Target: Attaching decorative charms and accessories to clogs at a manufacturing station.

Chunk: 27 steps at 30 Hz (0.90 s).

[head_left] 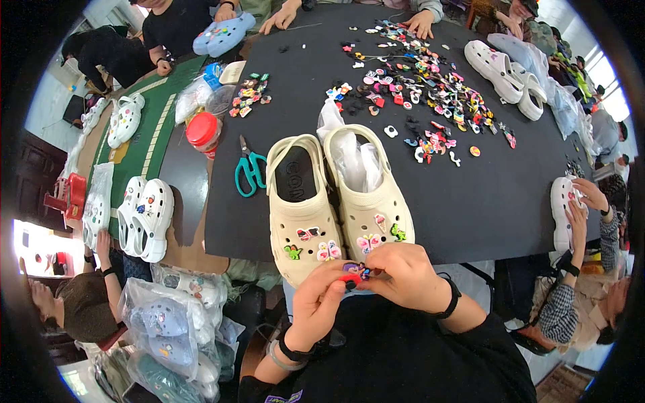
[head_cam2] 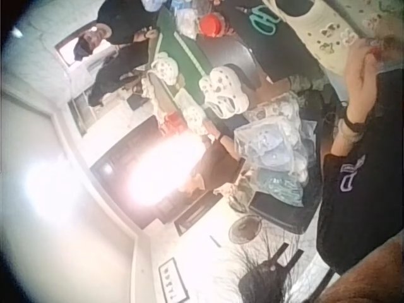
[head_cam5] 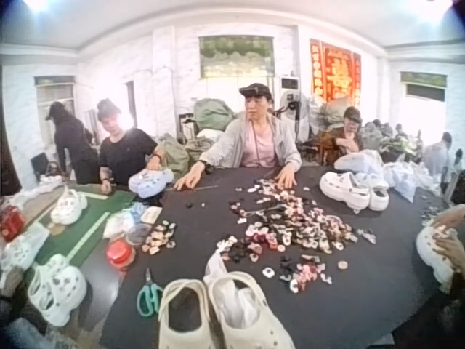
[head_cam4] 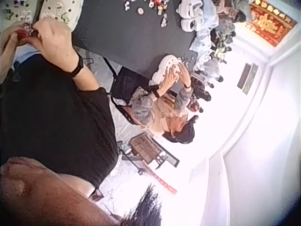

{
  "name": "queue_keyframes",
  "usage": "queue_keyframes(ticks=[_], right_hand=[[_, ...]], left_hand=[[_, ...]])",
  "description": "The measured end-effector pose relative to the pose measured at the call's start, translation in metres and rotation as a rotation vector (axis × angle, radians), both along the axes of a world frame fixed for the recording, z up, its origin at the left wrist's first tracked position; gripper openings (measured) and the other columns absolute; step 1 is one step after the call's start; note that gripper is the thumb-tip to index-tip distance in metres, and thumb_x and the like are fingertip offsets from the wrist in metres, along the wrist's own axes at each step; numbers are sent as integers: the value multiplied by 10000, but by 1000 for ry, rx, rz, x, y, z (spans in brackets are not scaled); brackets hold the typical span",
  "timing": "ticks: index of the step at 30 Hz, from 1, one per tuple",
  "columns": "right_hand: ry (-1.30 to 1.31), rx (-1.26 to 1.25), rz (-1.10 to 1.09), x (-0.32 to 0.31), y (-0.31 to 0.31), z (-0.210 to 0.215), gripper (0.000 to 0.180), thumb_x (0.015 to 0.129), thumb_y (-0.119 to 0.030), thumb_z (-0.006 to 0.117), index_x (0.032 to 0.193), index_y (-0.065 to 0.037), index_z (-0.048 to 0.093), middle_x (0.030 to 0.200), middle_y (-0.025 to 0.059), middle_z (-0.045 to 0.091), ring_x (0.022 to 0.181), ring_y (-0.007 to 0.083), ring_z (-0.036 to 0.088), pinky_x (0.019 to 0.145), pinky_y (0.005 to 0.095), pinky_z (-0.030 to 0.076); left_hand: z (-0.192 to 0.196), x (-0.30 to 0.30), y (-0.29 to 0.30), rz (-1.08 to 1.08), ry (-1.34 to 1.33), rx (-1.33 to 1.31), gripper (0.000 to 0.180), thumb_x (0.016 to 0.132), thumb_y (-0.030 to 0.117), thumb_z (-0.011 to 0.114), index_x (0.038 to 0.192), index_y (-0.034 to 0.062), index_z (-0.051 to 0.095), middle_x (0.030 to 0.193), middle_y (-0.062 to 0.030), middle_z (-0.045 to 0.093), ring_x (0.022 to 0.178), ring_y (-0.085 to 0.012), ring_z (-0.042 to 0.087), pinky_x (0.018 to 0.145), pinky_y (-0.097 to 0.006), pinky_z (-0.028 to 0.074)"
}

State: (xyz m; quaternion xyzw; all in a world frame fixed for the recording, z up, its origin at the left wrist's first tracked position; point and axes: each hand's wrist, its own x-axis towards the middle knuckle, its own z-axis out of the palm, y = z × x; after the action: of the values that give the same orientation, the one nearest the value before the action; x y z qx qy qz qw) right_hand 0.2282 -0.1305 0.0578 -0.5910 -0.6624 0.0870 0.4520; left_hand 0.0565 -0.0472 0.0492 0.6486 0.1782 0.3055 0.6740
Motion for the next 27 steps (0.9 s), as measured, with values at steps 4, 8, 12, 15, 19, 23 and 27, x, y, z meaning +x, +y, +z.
queue_keyframes(ticks=[4,8,12,15,19,23,27], right_hand=[[163,-154,48,3,-4,29,412,678,-205,815,994,-42,606,856,79,622,731,234,626,629,325,502],[175,-117,128,6,-3,22,346,700,-173,808,997,-54,677,897,72,610,746,188,602,635,272,490],[305,4,166,7,-2,14,227,703,-103,802,907,-61,713,866,63,614,691,156,583,608,259,477],[568,-29,91,19,-6,19,195,687,-8,790,860,-38,706,815,48,621,628,111,547,549,240,429],[663,2,8,31,-15,2,216,714,42,743,905,-29,671,837,54,603,667,100,513,583,225,403],[759,-48,-40,35,-16,-16,177,758,12,725,913,-34,652,822,15,560,678,71,496,592,208,388],[824,-129,-101,34,-12,-25,153,783,-2,710,914,-39,640,830,-5,558,678,47,471,602,189,367]], left_hand=[[-1,0,3,84,49,175,160,906,63,548,1008,-40,616,1024,-154,622,892,-243,600,774,-310,473],[1,4,3,48,67,407,124,847,11,602,959,-42,601,1003,-173,623,846,-289,606,757,-317,480],[11,4,9,40,81,416,120,801,-25,653,896,-21,579,999,-182,624,822,-287,630,758,-319,487],[2,-15,15,291,123,366,157,819,-19,648,940,-17,549,1003,-176,626,863,-247,632,779,-312,486],[-4,-20,40,534,85,84,247,830,-78,608,1046,-23,500,995,-132,629,884,-164,617,797,-253,487],[-14,-28,73,476,158,-34,165,823,-66,629,976,-41,574,971,-91,634,862,-122,606,780,-238,488],[-20,-26,94,389,210,-89,97,820,-55,640,915,-33,634,901,-46,653,830,-99,610,764,-229,487]])
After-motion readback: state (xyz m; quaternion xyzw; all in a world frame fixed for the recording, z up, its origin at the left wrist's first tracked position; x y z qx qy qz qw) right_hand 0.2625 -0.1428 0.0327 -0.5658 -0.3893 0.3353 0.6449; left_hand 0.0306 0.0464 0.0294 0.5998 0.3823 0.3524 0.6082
